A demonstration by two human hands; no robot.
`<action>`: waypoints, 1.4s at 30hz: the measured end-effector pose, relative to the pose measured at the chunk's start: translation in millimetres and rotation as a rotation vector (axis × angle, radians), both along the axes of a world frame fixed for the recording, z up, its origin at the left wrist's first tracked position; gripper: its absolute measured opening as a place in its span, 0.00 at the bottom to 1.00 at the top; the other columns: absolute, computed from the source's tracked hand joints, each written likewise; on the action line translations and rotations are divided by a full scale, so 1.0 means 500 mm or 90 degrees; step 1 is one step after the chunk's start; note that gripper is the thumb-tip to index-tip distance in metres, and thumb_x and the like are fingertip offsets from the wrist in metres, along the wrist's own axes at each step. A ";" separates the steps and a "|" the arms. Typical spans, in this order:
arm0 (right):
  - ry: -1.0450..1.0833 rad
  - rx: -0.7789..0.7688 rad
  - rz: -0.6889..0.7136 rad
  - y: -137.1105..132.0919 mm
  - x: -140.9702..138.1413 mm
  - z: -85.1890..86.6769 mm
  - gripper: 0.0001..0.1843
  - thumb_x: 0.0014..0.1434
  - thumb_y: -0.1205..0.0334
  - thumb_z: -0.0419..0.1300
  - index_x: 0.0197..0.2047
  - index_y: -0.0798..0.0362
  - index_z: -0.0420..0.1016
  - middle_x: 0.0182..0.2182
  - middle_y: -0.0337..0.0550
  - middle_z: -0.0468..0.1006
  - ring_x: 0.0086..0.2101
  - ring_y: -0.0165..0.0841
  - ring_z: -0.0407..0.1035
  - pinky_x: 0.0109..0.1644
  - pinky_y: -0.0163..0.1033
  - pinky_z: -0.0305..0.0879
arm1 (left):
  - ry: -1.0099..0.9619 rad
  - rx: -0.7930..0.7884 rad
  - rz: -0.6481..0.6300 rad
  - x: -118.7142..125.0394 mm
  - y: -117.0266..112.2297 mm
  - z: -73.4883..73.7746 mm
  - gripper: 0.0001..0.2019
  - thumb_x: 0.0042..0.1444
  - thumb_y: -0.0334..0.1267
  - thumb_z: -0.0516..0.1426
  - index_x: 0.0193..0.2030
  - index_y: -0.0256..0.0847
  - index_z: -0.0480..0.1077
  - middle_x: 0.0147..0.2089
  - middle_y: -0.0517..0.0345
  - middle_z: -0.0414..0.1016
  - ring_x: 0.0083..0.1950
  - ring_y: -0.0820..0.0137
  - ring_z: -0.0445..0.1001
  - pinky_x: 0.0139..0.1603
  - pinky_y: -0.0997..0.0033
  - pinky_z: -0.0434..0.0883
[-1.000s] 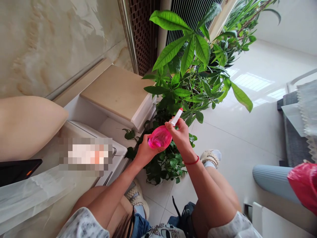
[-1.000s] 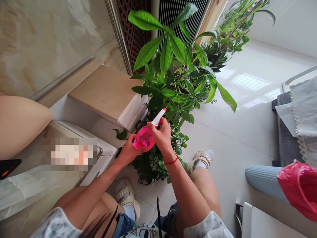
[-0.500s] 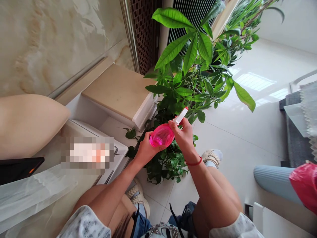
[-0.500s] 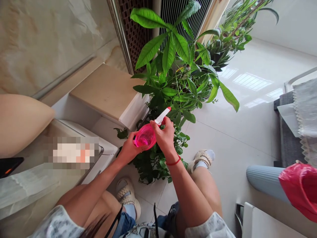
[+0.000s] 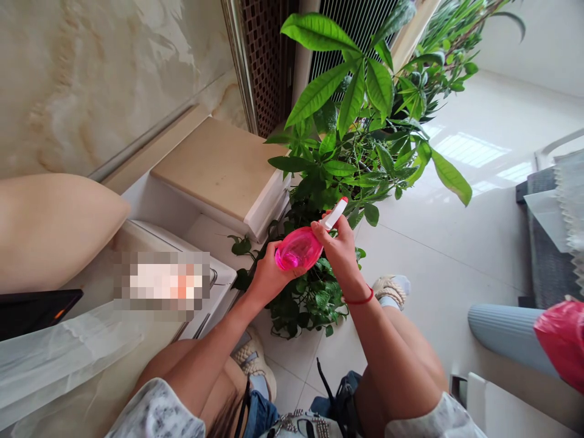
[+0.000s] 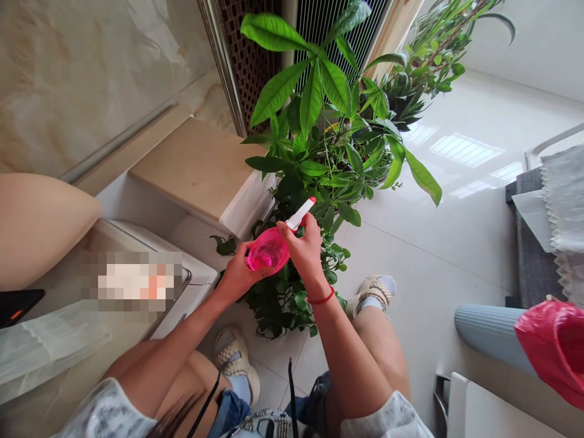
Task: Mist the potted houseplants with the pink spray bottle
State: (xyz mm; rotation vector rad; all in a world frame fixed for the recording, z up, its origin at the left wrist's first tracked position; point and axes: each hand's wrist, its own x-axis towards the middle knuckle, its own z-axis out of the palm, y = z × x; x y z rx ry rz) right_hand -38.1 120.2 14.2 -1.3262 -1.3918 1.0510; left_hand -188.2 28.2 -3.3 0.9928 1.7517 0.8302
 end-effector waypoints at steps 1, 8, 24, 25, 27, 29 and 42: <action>0.006 -0.004 -0.003 0.000 -0.001 0.001 0.17 0.56 0.46 0.66 0.40 0.48 0.71 0.33 0.39 0.74 0.35 0.35 0.66 0.41 0.43 0.65 | 0.002 -0.004 0.001 0.000 0.000 0.000 0.40 0.41 0.52 0.74 0.60 0.44 0.67 0.50 0.51 0.83 0.50 0.57 0.82 0.47 0.64 0.74; -0.001 -0.014 -0.022 -0.005 -0.008 0.015 0.17 0.56 0.45 0.66 0.34 0.51 0.72 0.31 0.39 0.76 0.32 0.33 0.67 0.39 0.42 0.62 | 0.005 -0.012 0.002 0.000 0.003 0.011 0.40 0.41 0.51 0.74 0.60 0.43 0.68 0.52 0.50 0.83 0.51 0.56 0.82 0.46 0.65 0.73; 0.034 -0.022 -0.021 0.002 -0.014 -0.008 0.17 0.55 0.46 0.66 0.37 0.49 0.70 0.33 0.38 0.74 0.35 0.34 0.66 0.42 0.42 0.64 | 0.014 -0.019 0.000 0.001 -0.001 0.004 0.39 0.42 0.53 0.73 0.59 0.42 0.67 0.51 0.49 0.83 0.48 0.57 0.82 0.43 0.66 0.73; 0.028 -0.018 -0.021 0.001 -0.014 -0.007 0.18 0.55 0.45 0.66 0.37 0.49 0.70 0.33 0.38 0.74 0.35 0.33 0.66 0.41 0.42 0.64 | 0.013 -0.021 0.001 0.001 0.000 0.006 0.39 0.42 0.54 0.73 0.59 0.42 0.67 0.51 0.49 0.83 0.48 0.57 0.82 0.42 0.66 0.73; 0.016 -0.012 -0.023 0.000 -0.014 -0.005 0.17 0.56 0.45 0.66 0.36 0.50 0.71 0.32 0.38 0.75 0.34 0.33 0.66 0.40 0.41 0.63 | 0.013 -0.026 0.003 0.001 0.000 0.009 0.39 0.42 0.54 0.73 0.59 0.42 0.68 0.51 0.49 0.83 0.48 0.58 0.82 0.42 0.67 0.73; 0.013 -0.015 -0.025 -0.001 -0.014 -0.005 0.17 0.56 0.45 0.66 0.36 0.50 0.72 0.31 0.38 0.75 0.32 0.33 0.66 0.38 0.41 0.62 | 0.014 -0.030 0.003 0.001 0.001 0.011 0.39 0.42 0.53 0.73 0.59 0.42 0.68 0.51 0.49 0.83 0.48 0.58 0.82 0.42 0.67 0.73; 0.027 -0.018 0.033 0.009 -0.014 -0.014 0.17 0.56 0.45 0.65 0.38 0.48 0.70 0.33 0.39 0.73 0.35 0.35 0.66 0.41 0.42 0.66 | 0.011 -0.046 0.018 0.007 -0.005 -0.003 0.39 0.43 0.51 0.74 0.59 0.43 0.65 0.51 0.48 0.83 0.48 0.58 0.82 0.43 0.66 0.74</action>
